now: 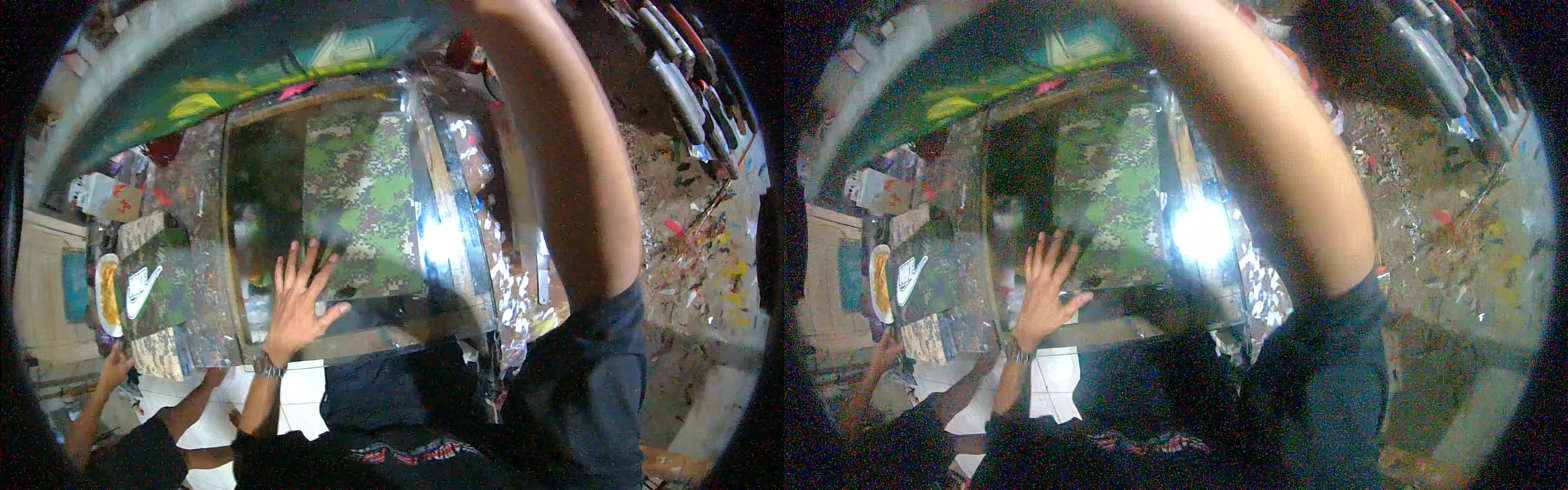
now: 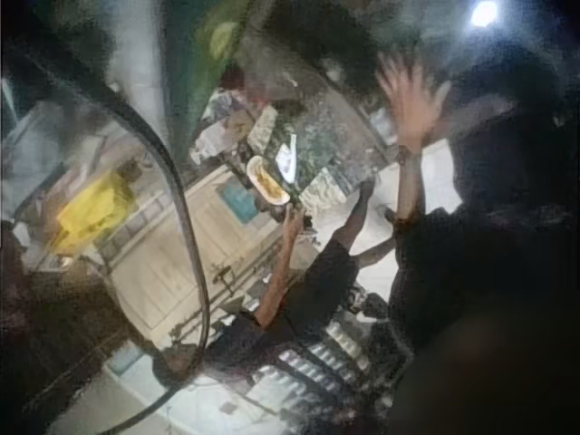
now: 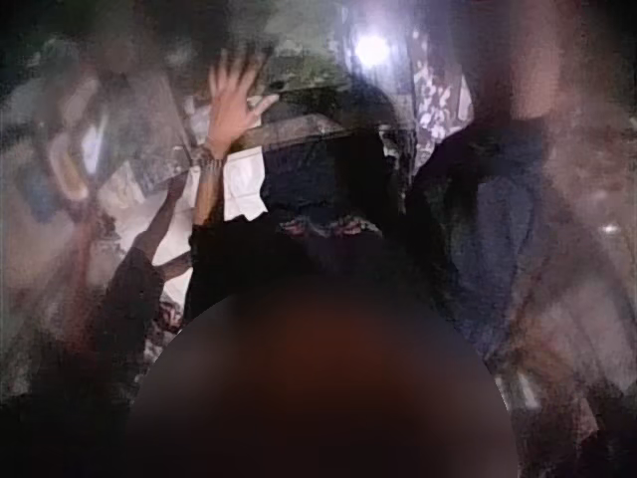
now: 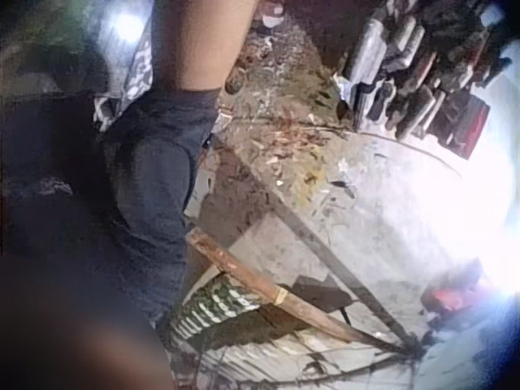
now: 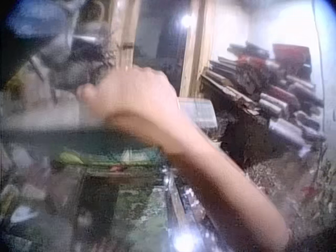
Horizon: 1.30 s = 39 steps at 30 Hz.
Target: The person performs screen printing by repeatedly placing a shoe-shaped stencil on a screen, pulling a squeegee across the mesh to transfer ink, and lifting the screen to reveal the printed pattern. The process is repeated multiple times on different sections of the screen.
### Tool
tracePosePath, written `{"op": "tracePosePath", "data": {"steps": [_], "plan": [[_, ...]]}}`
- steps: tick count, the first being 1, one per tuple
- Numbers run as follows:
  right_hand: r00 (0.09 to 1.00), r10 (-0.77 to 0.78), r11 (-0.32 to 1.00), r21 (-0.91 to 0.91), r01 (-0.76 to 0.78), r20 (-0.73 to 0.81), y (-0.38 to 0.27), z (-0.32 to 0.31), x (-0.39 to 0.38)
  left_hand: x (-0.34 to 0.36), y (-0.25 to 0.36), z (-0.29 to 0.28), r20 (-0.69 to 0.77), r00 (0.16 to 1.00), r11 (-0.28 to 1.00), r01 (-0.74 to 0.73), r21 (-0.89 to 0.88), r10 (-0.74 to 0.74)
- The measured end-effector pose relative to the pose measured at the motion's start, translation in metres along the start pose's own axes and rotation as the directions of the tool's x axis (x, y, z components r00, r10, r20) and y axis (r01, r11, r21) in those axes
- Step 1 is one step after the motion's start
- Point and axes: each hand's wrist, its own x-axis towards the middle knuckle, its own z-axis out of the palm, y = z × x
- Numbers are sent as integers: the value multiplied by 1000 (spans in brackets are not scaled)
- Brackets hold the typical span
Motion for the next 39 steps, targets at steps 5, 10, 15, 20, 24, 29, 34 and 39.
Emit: {"op": "tracePosePath", "data": {"steps": [5, 10, 15, 20, 24, 29, 34, 39], "plan": [[997, 37, 985, -167, -49, -74, -56, 68, -141, -32, 37, -39, -453, 632, 391, -246, -887, -629], [808, 4, 985, 136, -105, 590, -38, 165, -207, -66, 44, 14, 37, 502, -31, 21, -999, -864], [849, -74, 979, 199, -37, 523, -32, 185, -254, -81, 26, 70, -195, 595, 233, -13, -972, -780], [957, -214, 972, -54, 228, 194, -16, 248, -219, -85, 25, 75, -244, 569, 288, -13, -957, -785], [969, 72, 996, -65, -58, 236, 50, 302, -125, -82, 21, 66, -176, 586, 218, 0, -976, -791], [854, -83, 984, 176, -10, 514, 54, 287, -145, -80, 15, 57, 41, 580, 20, 99, -995, -814], [699, -264, 918, 395, -28, 665, 56, 274, -142, -76, 17, 51, 92, 545, -29, 124, -992, -833], [960, 41, 999, 20, -48, 278, 111, 315, -69, -77, 16, 46, 159, 551, -71, 177, -982, -819]]}}
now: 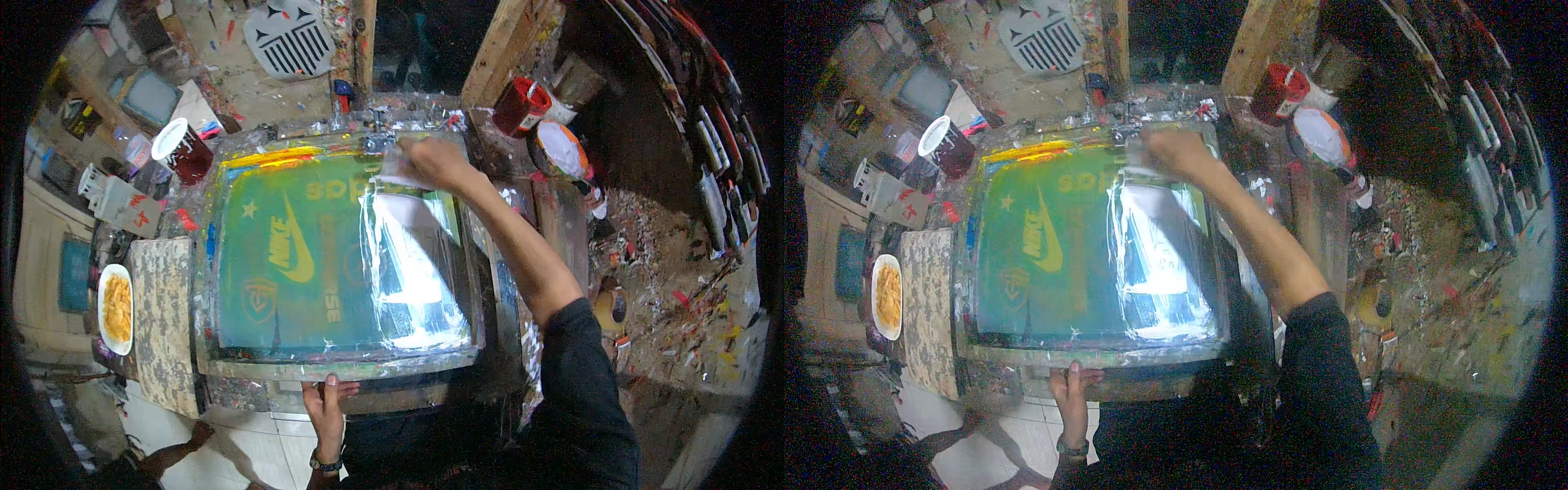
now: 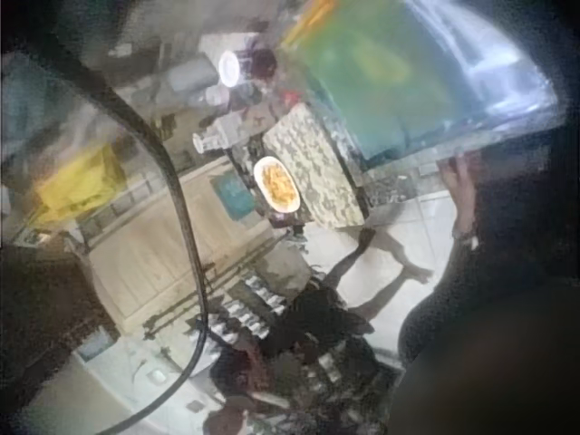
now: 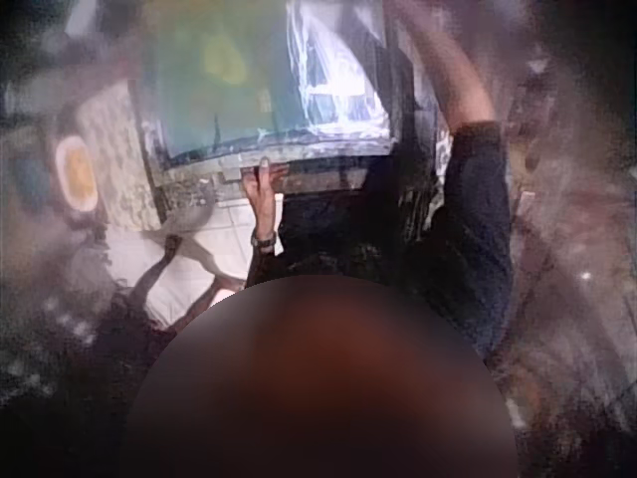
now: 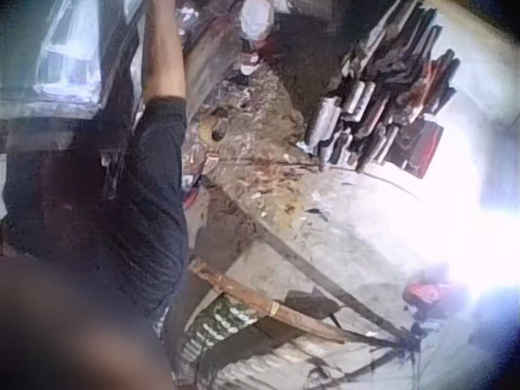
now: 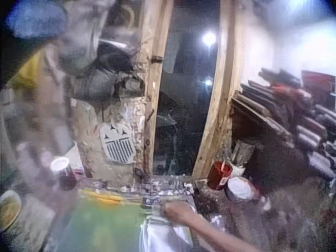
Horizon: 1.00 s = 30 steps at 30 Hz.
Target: The person performs screen printing by repeatedly placing a shoe-shaped stencil on a screen, pulling a squeegee across the mesh to transfer ink, and lifting the screen to reveal the printed pattern. The process is repeated multiple times on different sections of the screen.
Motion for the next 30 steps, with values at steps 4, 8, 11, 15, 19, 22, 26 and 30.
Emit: {"op": "tracePosePath", "data": {"steps": [4, 8, 11, 15, 19, 22, 26, 30], "plan": [[999, 43, 996, -75, -44, -19, 5, 10, -30, -1, -2, -2, -1, 1000, 999, -13, 42, 13], [981, 155, 986, -85, -146, 116, -66, -14, -128, 0, -7, -1, -4, 1000, 1000, -30, 5, 30], [926, 289, 957, -62, -283, 244, -133, -34, -190, 1, -8, -2, -20, 1000, 1000, 8, 16, -8], [979, 120, 987, 82, -136, 167, -162, -49, -215, 2, -7, -4, 38, 999, 1000, -13, -26, 14], [975, 167, 978, 102, -183, 148, -148, -58, -202, 1, -5, -6, 45, 997, 996, -65, -57, 68], [994, 53, 988, 140, -66, 91, -146, -62, -195, 2, -6, -5, 41, 999, 998, -31, -47, 33], [998, 24, 993, 113, -31, 64, -146, -64, -194, 2, -8, -5, 22, 998, 997, -56, -55, 57], [981, 17, 994, 99, -37, 193, -128, -60, -199, 3, -9, -6, 59, 997, 997, -50, -62, 54]]}}
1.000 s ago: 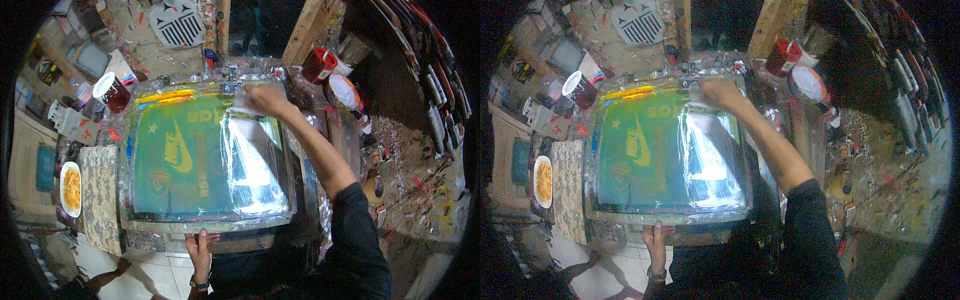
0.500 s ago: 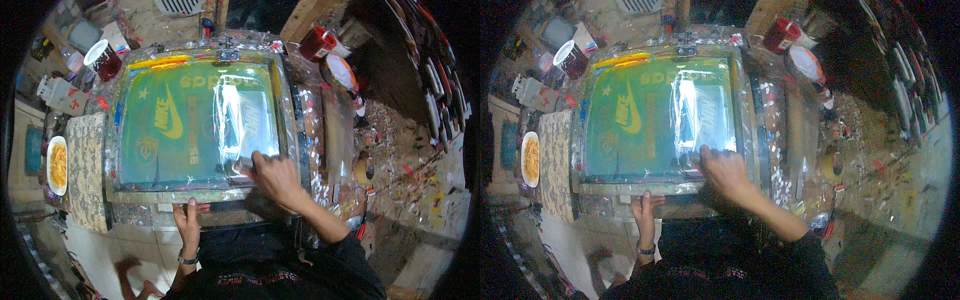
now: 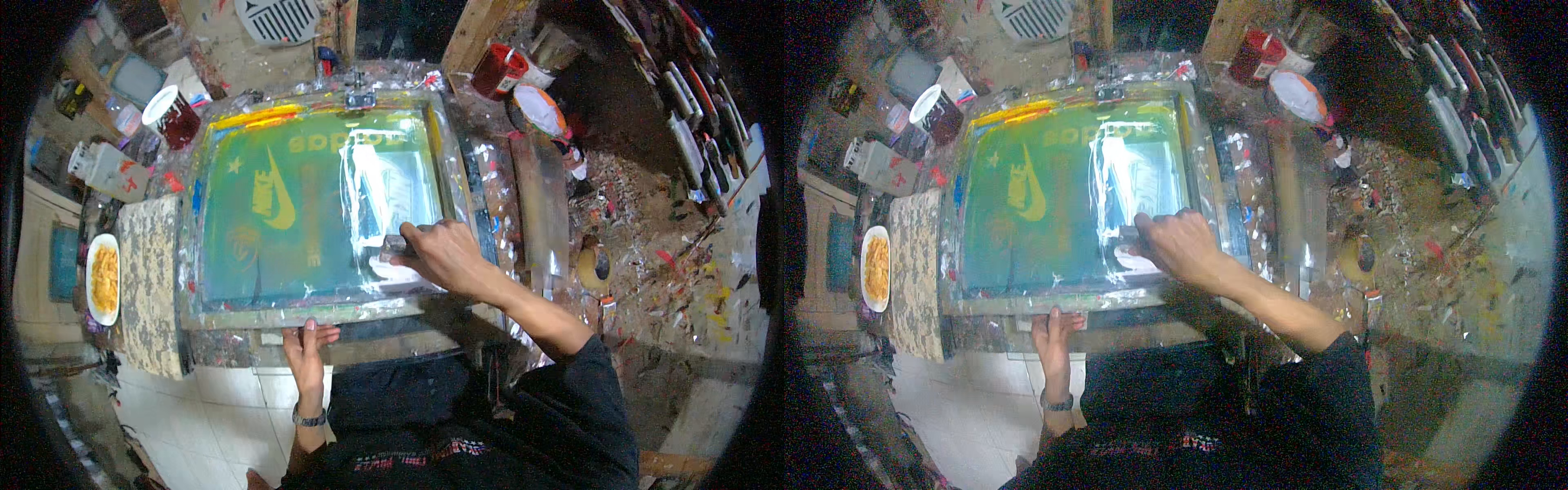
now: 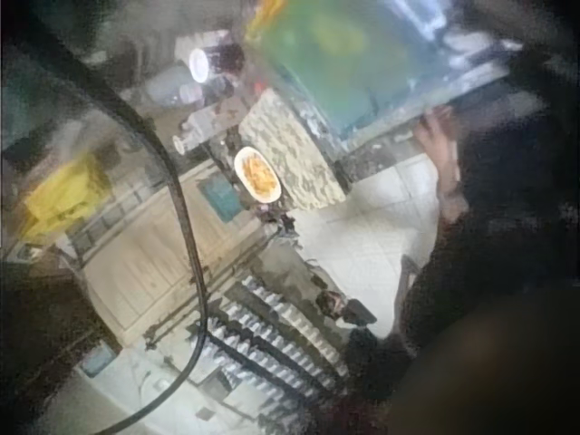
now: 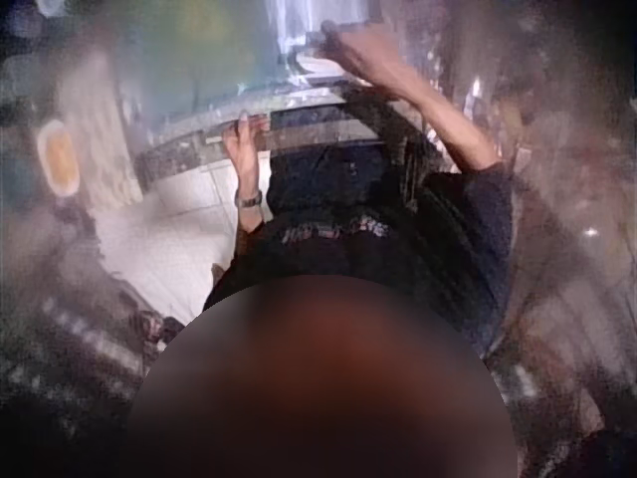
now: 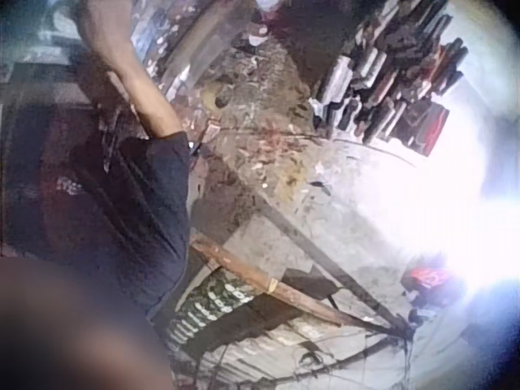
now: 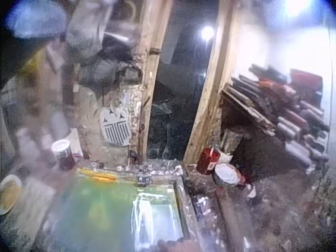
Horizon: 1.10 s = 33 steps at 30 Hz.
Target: The person performs screen printing by repeatedly placing a shoe-shaped stencil on a screen, pulling a squeegee across the mesh to transfer ink, and lifting the screen to reveal the printed pattern. The process is repeated multiple times on different sections of the screen.
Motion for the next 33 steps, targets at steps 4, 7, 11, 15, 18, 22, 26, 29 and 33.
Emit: {"op": "tracePosePath", "data": {"steps": [4, 7, 11, 15, 18, 22, 26, 29, 33], "plan": [[998, -57, 994, 89, 60, -41, -3, 9, -25, 0, 0, -1, -23, 999, 1000, 27, 15, -26], [971, -237, 966, -104, 237, 9, -19, 27, -38, 0, 0, 1, -32, 999, 1000, 18, 24, -18], [768, -486, 846, -447, 292, -417, 6, 50, 10, -2, 0, 3, -17, 999, 999, -28, 39, 29], [883, -319, 925, -318, 210, -343, 74, 51, 117, -1, 1, 3, -32, 999, 998, -7, 56, 9], [940, -194, 971, -192, 143, -280, 76, 41, 136, 0, 1, 1, -43, 999, 998, 26, 61, -23], [988, -139, 989, -38, 142, 73, 48, 27, 88, 0, -3, 0, -36, 999, 999, -7, 37, 8], [903, -347, 924, 256, 283, 253, 49, 26, 79, 1, -3, 1, -30, 999, 999, -22, 30, 23], [976, -208, 978, -5, 209, 62, 68, 22, 135, 0, 0, 2, -19, 999, 999, -41, 15, 41], [969, -160, 980, -147, 133, -188, 85, 3, 211, -2, 3, 5, -36, 999, 998, -27, 49, 29]]}}
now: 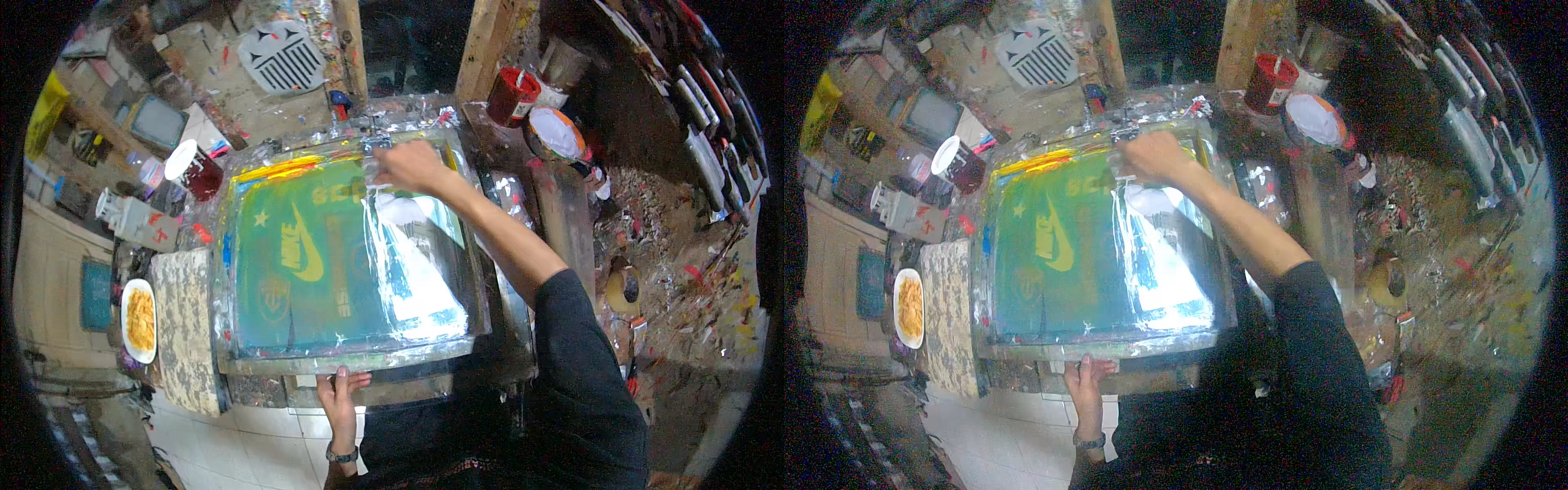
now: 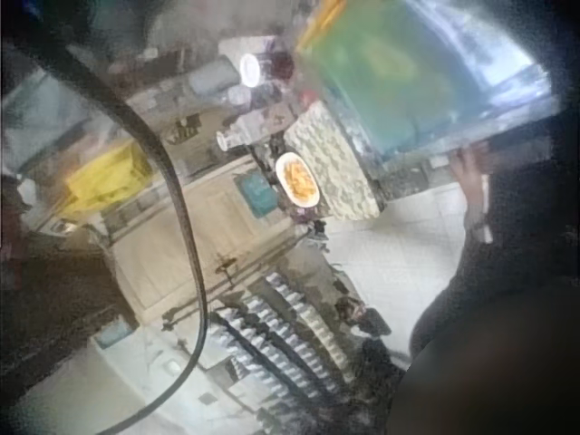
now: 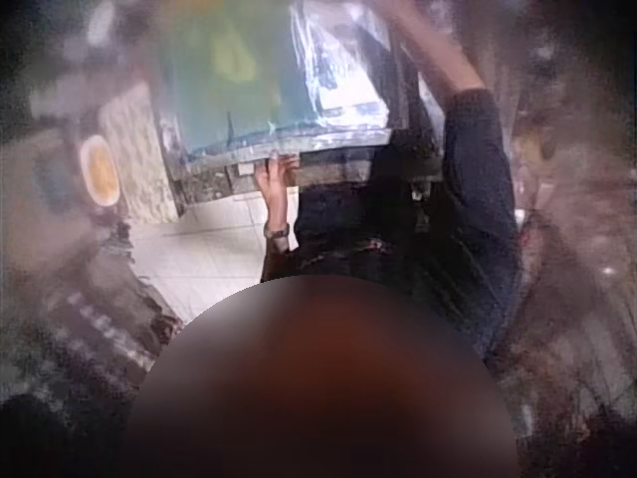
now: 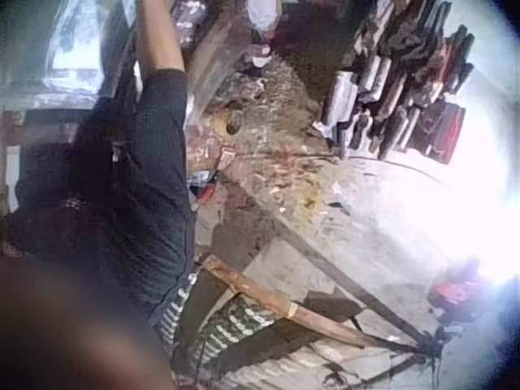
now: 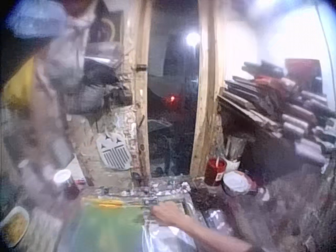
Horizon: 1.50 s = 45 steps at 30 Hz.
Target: The person performs screen printing by repeatedly placing a shoe-shaped stencil on a screen, pulling a squeegee across the mesh to transfer ink, and lifting the screen to reveal the printed pattern. The process is repeated multiple times on different sections of the screen.
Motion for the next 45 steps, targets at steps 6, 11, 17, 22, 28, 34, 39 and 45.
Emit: {"op": "tracePosePath", "data": {"steps": [6, 11, 17, 22, 28, 34, 39, 45], "plan": [[966, -229, 966, 153, 210, 123, -64, -3, -102, -2, -6, 0, -51, 998, 999, 39, -30, -41], [911, -361, 914, 270, 303, 201, -64, -11, -151, 1, -4, 1, -59, 998, 999, 39, 26, -37], [999, 47, 998, -29, -47, -1, 17, -1, -32, -1, 6, 2, -3, 998, 998, 65, 20, -65], [997, 25, 995, 91, -32, 73, -41, 0, -103, -4, 0, 3, -107, 987, 993, 121, 16, -118], [955, -85, 961, 278, 3, 284, -109, -31, -201, 1, -7, 1, -72, 995, 997, 77, 17, -75], [991, -28, 997, 71, 18, 130, -11, -10, -48, 2, -3, -5, -43, 993, 994, 111, -16, -112], [996, 50, 998, 36, -53, 73, -9, 6, -48, -2, -7, -2, -75, 995, 996, 68, -54, -71], [975, 81, 986, 128, -109, 208, -80, -9, -160, -1, -9, 0, -74, 995, 997, 72, 12, -70]]}}
